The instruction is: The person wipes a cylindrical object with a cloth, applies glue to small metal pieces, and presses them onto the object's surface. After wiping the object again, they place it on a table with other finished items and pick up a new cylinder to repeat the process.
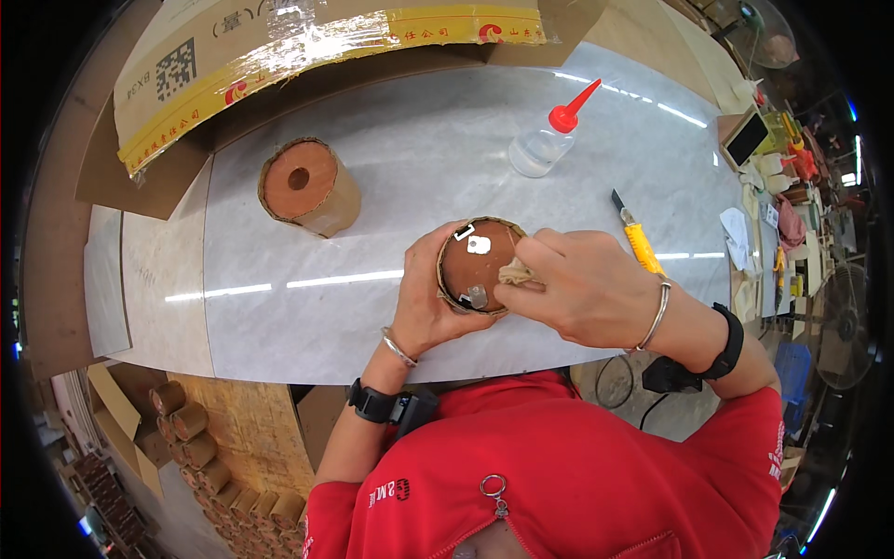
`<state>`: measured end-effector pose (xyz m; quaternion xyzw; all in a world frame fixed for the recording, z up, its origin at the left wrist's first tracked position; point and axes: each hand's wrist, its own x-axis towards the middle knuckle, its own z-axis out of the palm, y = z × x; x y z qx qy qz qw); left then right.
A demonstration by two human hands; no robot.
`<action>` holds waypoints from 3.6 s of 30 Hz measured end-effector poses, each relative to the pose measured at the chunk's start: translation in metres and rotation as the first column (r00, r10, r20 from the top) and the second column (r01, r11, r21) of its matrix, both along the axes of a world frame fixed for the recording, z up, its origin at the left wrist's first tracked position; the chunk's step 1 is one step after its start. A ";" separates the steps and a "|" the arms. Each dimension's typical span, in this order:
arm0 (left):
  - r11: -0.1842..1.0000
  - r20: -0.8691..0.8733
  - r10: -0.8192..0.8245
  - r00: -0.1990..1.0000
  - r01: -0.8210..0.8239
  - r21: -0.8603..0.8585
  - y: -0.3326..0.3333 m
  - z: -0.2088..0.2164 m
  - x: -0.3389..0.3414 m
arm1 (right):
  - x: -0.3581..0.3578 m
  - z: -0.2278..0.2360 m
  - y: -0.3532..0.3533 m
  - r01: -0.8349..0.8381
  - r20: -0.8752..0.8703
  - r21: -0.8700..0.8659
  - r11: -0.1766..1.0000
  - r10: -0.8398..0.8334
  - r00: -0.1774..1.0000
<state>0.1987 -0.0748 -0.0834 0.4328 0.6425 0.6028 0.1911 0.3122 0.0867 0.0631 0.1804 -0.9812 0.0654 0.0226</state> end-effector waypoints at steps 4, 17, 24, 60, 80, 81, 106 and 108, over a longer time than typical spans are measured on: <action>1.000 -0.005 0.003 1.000 -0.003 0.007 0.000 -0.002 0.001 | 0.004 -0.001 0.001 -0.004 0.001 0.002 1.000 0.004 1.000; 1.000 0.007 0.010 1.000 -0.010 -0.005 0.000 0.001 0.001 | -0.015 0.004 -0.003 -0.096 0.158 0.106 0.990 0.079 0.984; 1.000 -0.018 0.000 1.000 0.000 0.010 0.000 0.000 -0.001 | -0.013 0.003 -0.002 -0.073 0.120 0.055 0.996 0.066 0.991; 1.000 -0.041 0.000 0.999 0.001 0.018 0.001 0.000 -0.001 | 0.008 0.013 -0.014 0.305 0.262 0.176 0.936 -0.343 0.902; 0.999 -0.093 0.032 0.995 -0.028 0.045 0.001 0.002 -0.001 | 0.011 0.025 0.002 0.821 0.805 -0.363 0.441 -0.296 0.514; 0.999 -0.111 0.029 0.993 -0.025 0.039 0.001 0.001 -0.001 | 0.012 0.025 0.002 0.830 0.807 -0.350 0.435 -0.310 0.503; 0.990 -0.087 0.067 0.994 -0.055 0.129 0.010 0.000 -0.003 | 0.014 -0.019 0.013 0.479 0.179 -0.555 0.680 -0.464 0.867; 0.993 -0.154 0.071 0.985 -0.056 0.102 0.007 -0.006 -0.005 | 0.002 -0.023 -0.008 0.379 0.053 -0.390 0.839 -0.391 0.919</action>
